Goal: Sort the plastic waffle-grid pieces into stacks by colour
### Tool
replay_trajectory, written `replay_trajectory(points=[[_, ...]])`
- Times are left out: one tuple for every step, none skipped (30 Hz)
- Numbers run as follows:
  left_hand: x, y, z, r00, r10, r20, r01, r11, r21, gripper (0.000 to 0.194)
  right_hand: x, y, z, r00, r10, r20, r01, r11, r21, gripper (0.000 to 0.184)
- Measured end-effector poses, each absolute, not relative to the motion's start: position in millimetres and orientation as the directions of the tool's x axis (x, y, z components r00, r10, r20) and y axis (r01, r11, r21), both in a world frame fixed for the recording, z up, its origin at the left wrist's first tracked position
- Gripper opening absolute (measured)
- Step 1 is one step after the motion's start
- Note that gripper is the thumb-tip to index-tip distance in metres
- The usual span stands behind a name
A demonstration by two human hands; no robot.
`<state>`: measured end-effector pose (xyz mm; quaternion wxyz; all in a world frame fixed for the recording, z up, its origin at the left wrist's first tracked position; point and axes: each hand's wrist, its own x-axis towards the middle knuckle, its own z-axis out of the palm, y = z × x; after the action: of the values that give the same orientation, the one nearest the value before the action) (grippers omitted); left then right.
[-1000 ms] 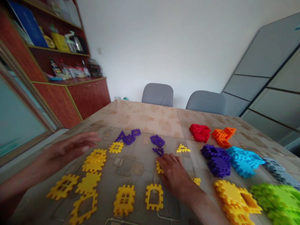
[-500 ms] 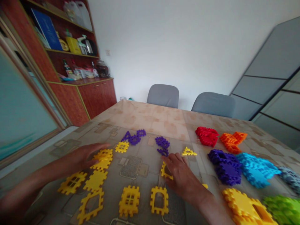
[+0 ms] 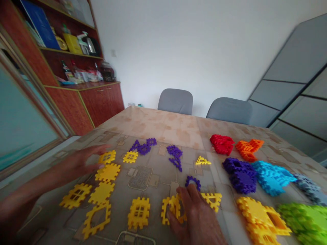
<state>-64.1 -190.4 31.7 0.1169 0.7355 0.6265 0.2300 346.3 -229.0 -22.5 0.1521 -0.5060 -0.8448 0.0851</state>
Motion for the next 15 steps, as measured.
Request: replay_trajectory(points=[[-61.0,-190.7,30.6,0.135,0.973,0.187,0.862,-0.208,0.463,0.049,342.0,-231.0,-21.1,-0.433,0.885,0.171,0.838,0.465,-0.285,0.040],[-58.5,-190.8,29.0,0.154,0.971,0.182,0.857,-0.223,0.464,0.049,337.4,-232.1,-18.7,-0.423,0.891,0.168,0.851,0.454,-0.265,0.039],[-57.0,-190.6,26.9,0.170,0.970,0.172,0.855,-0.232,0.465,0.048,332.8,-232.6,-15.6,-0.410,0.898,0.162,0.867,0.438,-0.238,0.038],[-56.4,-190.0,24.4,0.180,0.970,0.161,0.854,-0.236,0.463,0.048,328.4,-232.6,-12.2,-0.391,0.907,0.154,0.885,0.417,-0.207,0.036],[-56.5,-189.1,21.3,0.187,0.970,0.154,0.854,-0.238,0.463,0.048,324.2,-232.4,-9.1,-0.373,0.917,0.143,0.902,0.394,-0.177,0.035],[-57.2,-188.1,18.0,0.188,0.970,0.151,0.852,-0.238,0.465,0.048,320.5,-232.2,-6.5,-0.360,0.924,0.132,0.914,0.377,-0.150,0.034],[-58.0,-186.9,14.5,0.188,0.970,0.153,0.848,-0.239,0.472,0.049,317.4,-232.2,-4.7,-0.352,0.927,0.127,0.921,0.367,-0.129,0.032],[-58.8,-185.7,11.2,0.186,0.970,0.160,0.842,-0.241,0.482,0.050,314.7,-232.4,-3.6,-0.355,0.927,0.125,0.923,0.368,-0.113,0.031],[-59.3,-184.7,8.2,0.182,0.969,0.168,0.835,-0.242,0.494,0.051,312.7,-232.8,-3.1,-0.358,0.925,0.126,0.923,0.371,-0.104,0.031],[-59.5,-184.0,5.6,0.176,0.968,0.179,0.828,-0.244,0.504,0.051,311.0,-233.2,-3.1,-0.363,0.923,0.123,0.921,0.376,-0.099,0.031],[-59.6,-183.4,3.7,0.172,0.967,0.186,0.823,-0.245,0.512,0.051,309.9,-233.6,-3.3,-0.366,0.923,0.117,0.921,0.377,-0.099,0.033],[-59.5,-182.9,2.2,0.167,0.967,0.192,0.821,-0.244,0.517,0.051,309.2,-233.9,-3.3,-0.363,0.926,0.106,0.922,0.373,-0.104,0.035],[-59.6,-182.6,1.2,0.163,0.967,0.197,0.819,-0.244,0.519,0.050,308.9,-234.0,-3.0,-0.358,0.929,0.091,0.923,0.366,-0.114,0.039],[-59.9,-182.4,0.6,0.163,0.966,0.203,0.817,-0.247,0.521,0.050,309.1,-233.8,-2.4,-0.355,0.932,0.075,0.923,0.362,-0.129,0.042],[-60.4,-182.2,0.3,0.164,0.964,0.209,0.813,-0.252,0.525,0.050,309.7,-233.4,-1.6,-0.357,0.932,0.061,0.920,0.362,-0.149,0.043]])
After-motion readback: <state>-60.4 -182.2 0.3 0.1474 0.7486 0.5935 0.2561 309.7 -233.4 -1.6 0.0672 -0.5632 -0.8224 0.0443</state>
